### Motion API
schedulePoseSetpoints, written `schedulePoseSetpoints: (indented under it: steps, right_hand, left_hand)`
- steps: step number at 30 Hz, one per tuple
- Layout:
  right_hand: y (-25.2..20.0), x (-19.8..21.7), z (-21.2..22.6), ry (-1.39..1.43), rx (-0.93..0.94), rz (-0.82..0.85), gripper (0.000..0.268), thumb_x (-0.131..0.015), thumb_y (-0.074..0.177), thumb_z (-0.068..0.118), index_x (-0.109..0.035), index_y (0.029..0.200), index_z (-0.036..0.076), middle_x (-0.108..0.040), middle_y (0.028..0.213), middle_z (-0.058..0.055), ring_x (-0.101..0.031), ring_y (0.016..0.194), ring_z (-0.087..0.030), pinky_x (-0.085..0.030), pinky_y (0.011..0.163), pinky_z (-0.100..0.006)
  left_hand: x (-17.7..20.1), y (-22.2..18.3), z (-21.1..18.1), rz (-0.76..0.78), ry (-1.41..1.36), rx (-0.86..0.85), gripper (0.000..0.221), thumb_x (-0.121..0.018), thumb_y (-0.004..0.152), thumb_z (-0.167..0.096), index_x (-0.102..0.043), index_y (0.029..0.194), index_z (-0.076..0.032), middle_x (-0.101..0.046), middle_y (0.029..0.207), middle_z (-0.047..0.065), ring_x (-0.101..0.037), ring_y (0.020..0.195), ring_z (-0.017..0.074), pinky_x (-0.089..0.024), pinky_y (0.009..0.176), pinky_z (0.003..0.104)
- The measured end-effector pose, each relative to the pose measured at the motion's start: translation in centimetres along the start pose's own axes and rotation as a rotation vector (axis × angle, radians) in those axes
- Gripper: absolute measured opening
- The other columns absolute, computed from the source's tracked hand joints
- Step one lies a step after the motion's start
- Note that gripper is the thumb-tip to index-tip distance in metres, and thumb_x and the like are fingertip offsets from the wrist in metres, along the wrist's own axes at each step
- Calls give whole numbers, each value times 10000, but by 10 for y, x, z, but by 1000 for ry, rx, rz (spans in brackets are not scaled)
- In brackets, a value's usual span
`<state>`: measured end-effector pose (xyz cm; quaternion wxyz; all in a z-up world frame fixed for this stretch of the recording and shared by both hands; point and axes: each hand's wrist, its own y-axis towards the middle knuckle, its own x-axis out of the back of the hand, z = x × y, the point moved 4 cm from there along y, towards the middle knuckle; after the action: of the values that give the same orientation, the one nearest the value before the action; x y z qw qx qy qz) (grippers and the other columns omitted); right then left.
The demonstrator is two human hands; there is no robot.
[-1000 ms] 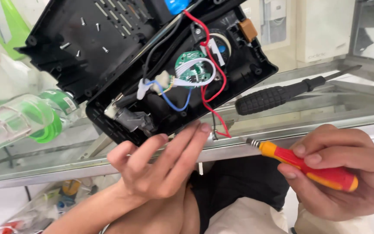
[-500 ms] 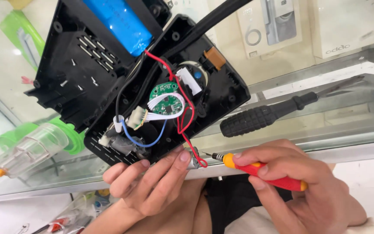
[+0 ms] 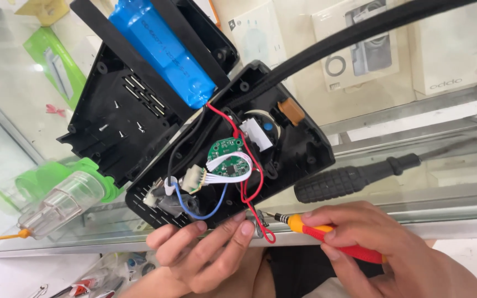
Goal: Repairing an electronic device by manipulating a motor and using a screwdriver
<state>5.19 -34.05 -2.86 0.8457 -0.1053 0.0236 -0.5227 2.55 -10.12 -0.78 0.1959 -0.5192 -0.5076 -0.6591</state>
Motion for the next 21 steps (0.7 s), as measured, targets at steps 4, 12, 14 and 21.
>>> schedulePoseSetpoints:
  steps: [4, 12, 14, 21]
  right_hand:
    - [-2, 1, -6, 10, -55, 25, 279, -624, 918, 78, -600, 1157, 221, -798, 1273, -37, -844, 1143, -167, -679, 869, -241]
    - [-25, 1, -53, -23, 65, 158, 246, -723, 874, 145, -653, 1094, 229, -756, 1325, -72, -850, 1140, -196, -642, 968, -348]
    - [-27, 3, -61, 3, 108, 199, 273, -734, 892, 174, -641, 1142, 234, -729, 1361, -80, -831, 1167, -211, -644, 992, -361]
    - [-25, 2, -48, 20, 19, 209, 209, -743, 889, 161, -662, 1080, 189, -734, 1376, -85, -801, 1212, -239, -613, 1001, -384]
  left_hand:
    - [-7, -2, 2, -86, 8, 7, 174, -503, 1071, -310, -665, 1010, -331, -711, 894, -307, -391, 853, 83, -297, 861, 254]
    - [-25, -34, -11, -299, 35, 223, 290, -550, 1003, -218, -713, 815, -368, -667, 735, -251, -462, 837, 71, -287, 859, 339]
    - [-24, -34, -18, -322, 8, 207, 268, -555, 1005, -270, -704, 817, -388, -662, 729, -255, -480, 884, 76, -297, 862, 323]
    - [-32, -46, -32, -276, 85, 450, 438, -539, 898, 7, -559, 601, -314, -543, 557, -157, -473, 821, 142, -332, 1028, 437]
